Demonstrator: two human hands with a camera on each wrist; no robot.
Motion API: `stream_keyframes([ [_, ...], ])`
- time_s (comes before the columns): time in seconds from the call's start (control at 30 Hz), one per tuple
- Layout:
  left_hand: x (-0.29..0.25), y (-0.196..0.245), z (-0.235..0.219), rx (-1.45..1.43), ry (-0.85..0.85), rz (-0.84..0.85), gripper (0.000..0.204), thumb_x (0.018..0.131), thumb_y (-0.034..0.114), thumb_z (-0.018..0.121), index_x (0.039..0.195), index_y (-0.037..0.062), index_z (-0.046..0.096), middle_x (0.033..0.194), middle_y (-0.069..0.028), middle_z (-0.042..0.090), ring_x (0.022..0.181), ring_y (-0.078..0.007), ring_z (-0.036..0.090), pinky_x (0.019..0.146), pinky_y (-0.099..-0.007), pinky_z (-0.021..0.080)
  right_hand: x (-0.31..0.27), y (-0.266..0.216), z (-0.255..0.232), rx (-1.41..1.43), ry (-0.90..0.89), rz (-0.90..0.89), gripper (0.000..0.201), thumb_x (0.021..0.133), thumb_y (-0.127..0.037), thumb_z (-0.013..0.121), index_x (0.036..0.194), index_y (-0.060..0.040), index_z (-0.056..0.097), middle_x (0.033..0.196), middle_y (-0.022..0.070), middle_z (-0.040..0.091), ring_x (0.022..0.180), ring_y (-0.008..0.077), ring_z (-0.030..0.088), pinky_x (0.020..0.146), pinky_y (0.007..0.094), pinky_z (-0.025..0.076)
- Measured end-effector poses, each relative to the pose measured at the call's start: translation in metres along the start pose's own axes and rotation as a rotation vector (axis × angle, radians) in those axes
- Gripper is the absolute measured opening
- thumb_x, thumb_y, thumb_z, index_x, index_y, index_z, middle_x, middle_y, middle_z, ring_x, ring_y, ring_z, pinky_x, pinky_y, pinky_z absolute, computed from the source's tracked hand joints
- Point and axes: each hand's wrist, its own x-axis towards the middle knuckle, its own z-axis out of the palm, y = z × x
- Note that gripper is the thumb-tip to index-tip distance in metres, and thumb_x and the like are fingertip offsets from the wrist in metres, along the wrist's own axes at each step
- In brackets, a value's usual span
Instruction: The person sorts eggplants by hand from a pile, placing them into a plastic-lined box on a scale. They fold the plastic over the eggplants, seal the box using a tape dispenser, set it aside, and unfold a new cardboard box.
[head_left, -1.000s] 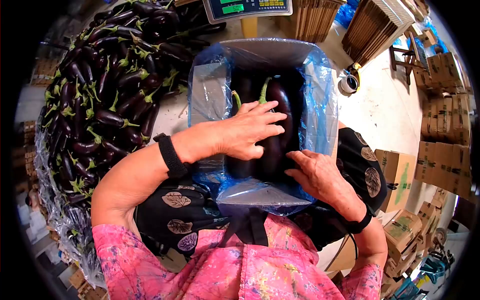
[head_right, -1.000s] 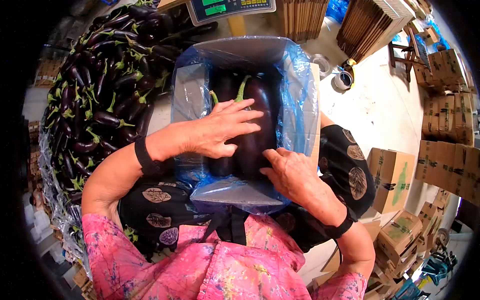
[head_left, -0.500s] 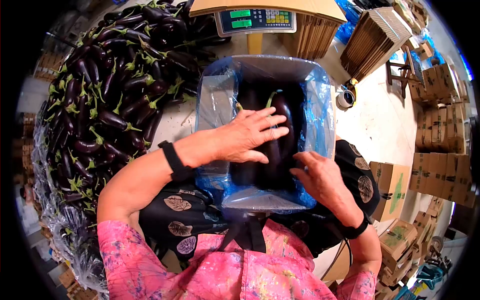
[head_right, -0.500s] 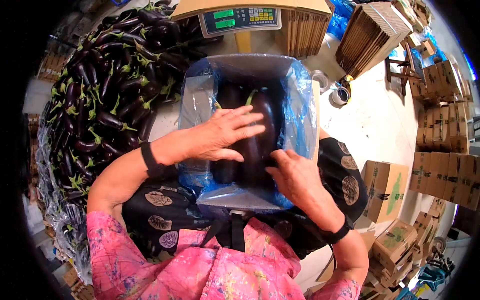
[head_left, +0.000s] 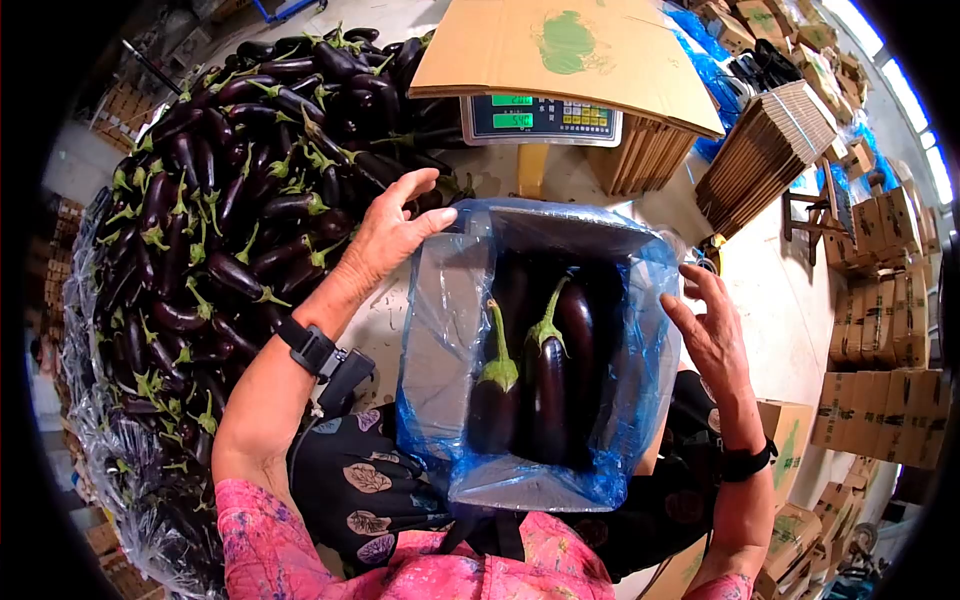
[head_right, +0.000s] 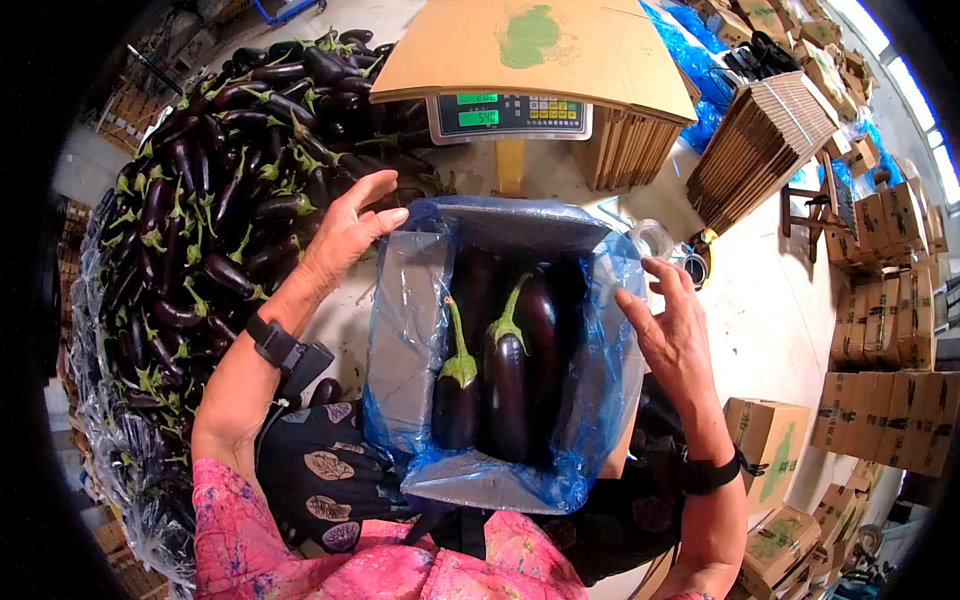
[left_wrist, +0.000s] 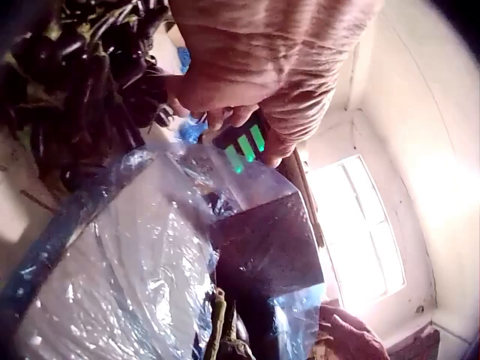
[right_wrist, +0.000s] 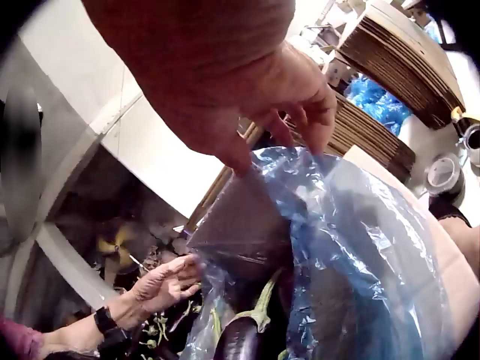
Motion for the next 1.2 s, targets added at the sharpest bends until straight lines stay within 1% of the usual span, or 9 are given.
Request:
stream_keyframes([
  [0.23, 0.022, -0.023, 0.000, -0.172, -0.218, -0.132, 0.087, 0.089, 0.052, 0.068, 0.146, -0.0058, 0.038, 0.144, -0.0240, 0.049, 0.137, -0.0281, 0.044, 0.115, -0.0368, 0.031, 0.031, 0.014, 0.014, 0.210, -0.155, 0.128, 0.076, 0.087, -0.047, 0.074, 0.140, 0.0010, 0.049, 0.129, 0.0213, 0.057, 0.122, 0.0313, 0.056, 0.095, 0.0411, 0.052],
  [0.37, 0.033, -0.023, 0.007, -0.099, -0.322, -0.155, 0.078, 0.088, 0.039, 0.071, 0.145, -0.0042, 0.042, 0.139, -0.0189, 0.055, 0.130, -0.0248, 0.051, 0.109, -0.0349, 0.037, 0.045, 0.013, 0.017, 0.170, -0.196, 0.139, 0.086, 0.081, -0.052, 0.078, 0.142, 0.0002, 0.047, 0.134, 0.0256, 0.055, 0.125, 0.0364, 0.054, 0.100, 0.0442, 0.049],
  [0.4, 0.037, -0.027, 0.013, -0.058, -0.290, -0.133, 0.056, 0.086, 0.024, 0.073, 0.134, -0.0009, 0.057, 0.121, -0.0095, 0.065, 0.112, -0.0177, 0.059, 0.098, -0.0311, 0.045, 0.049, 0.014, 0.019, 0.125, -0.182, 0.124, 0.083, 0.082, -0.050, 0.078, 0.140, 0.0009, 0.049, 0.131, 0.0256, 0.057, 0.122, 0.0360, 0.056, 0.098, 0.0437, 0.049],
  [0.53, 0.040, -0.027, 0.024, -0.133, -0.293, -0.173, 0.015, 0.087, 0.008, 0.069, 0.100, 0.0019, 0.070, 0.087, 0.0035, 0.065, 0.082, -0.0083, 0.056, 0.078, -0.0249, 0.046, 0.066, 0.005, 0.021, 0.046, -0.258, 0.140, 0.068, 0.082, -0.039, 0.078, 0.131, 0.0040, 0.057, 0.112, 0.0242, 0.067, 0.107, 0.0325, 0.066, 0.090, 0.0405, 0.052],
  [0.8, 0.047, -0.027, 0.025, -0.142, -0.124, 0.024, 0.009, 0.090, 0.011, 0.065, 0.095, 0.0032, 0.067, 0.086, 0.0019, 0.064, 0.080, -0.0076, 0.057, 0.075, -0.0251, 0.047, 0.081, 0.005, 0.021, -0.080, -0.143, 0.138, 0.036, 0.081, -0.014, 0.075, 0.111, 0.0047, 0.068, 0.086, 0.0199, 0.071, 0.079, 0.0218, 0.069, 0.078, 0.0341, 0.052],
  [0.97, 0.028, 0.004, 0.009, -0.312, -0.121, 0.074, 0.010, 0.092, 0.011, 0.063, 0.099, 0.0052, 0.065, 0.086, 0.0031, 0.065, 0.076, -0.0037, 0.057, 0.070, -0.0201, 0.046, 0.062, -0.016, 0.004, 0.272, 0.038, 0.020, 0.008, 0.085, 0.000, 0.064, 0.093, 0.0015, 0.062, 0.078, 0.0003, 0.060, 0.076, 0.0086, 0.054, 0.070, 0.0247, 0.045],
  [1.13, -0.007, 0.033, -0.026, -0.168, -0.328, 0.143, 0.015, 0.086, 0.001, 0.062, 0.101, 0.0013, 0.067, 0.091, 0.0000, 0.068, 0.084, -0.0071, 0.061, 0.075, -0.0235, 0.049, 0.008, -0.034, -0.004, 0.206, -0.233, -0.061, 0.008, 0.087, -0.002, 0.066, 0.094, 0.0009, 0.064, 0.080, 0.0020, 0.061, 0.079, 0.0101, 0.054, 0.074, 0.0272, 0.047],
  [1.17, -0.014, 0.030, -0.034, -0.045, -0.438, 0.272, 0.016, 0.085, 0.003, 0.065, 0.101, 0.0027, 0.069, 0.092, -0.0023, 0.069, 0.084, -0.0133, 0.065, 0.078, -0.0281, 0.051, -0.006, -0.036, -0.005, 0.198, -0.409, 0.027, 0.011, 0.085, -0.001, 0.066, 0.096, -0.0001, 0.066, 0.083, 0.0074, 0.065, 0.081, 0.0169, 0.062, 0.076, 0.0312, 0.050],
  [1.2, -0.025, 0.028, -0.038, 0.064, -0.545, 0.333, 0.015, 0.084, 0.005, 0.068, 0.099, 0.0028, 0.069, 0.091, -0.0039, 0.069, 0.086, -0.0165, 0.065, 0.079, -0.0311, 0.051, -0.020, -0.027, 0.000, 0.006, -0.484, -0.177, 0.013, 0.080, -0.001, 0.068, 0.093, -0.0026, 0.066, 0.086, 0.0126, 0.067, 0.083, 0.0279, 0.067, 0.075, 0.0372, 0.053],
])
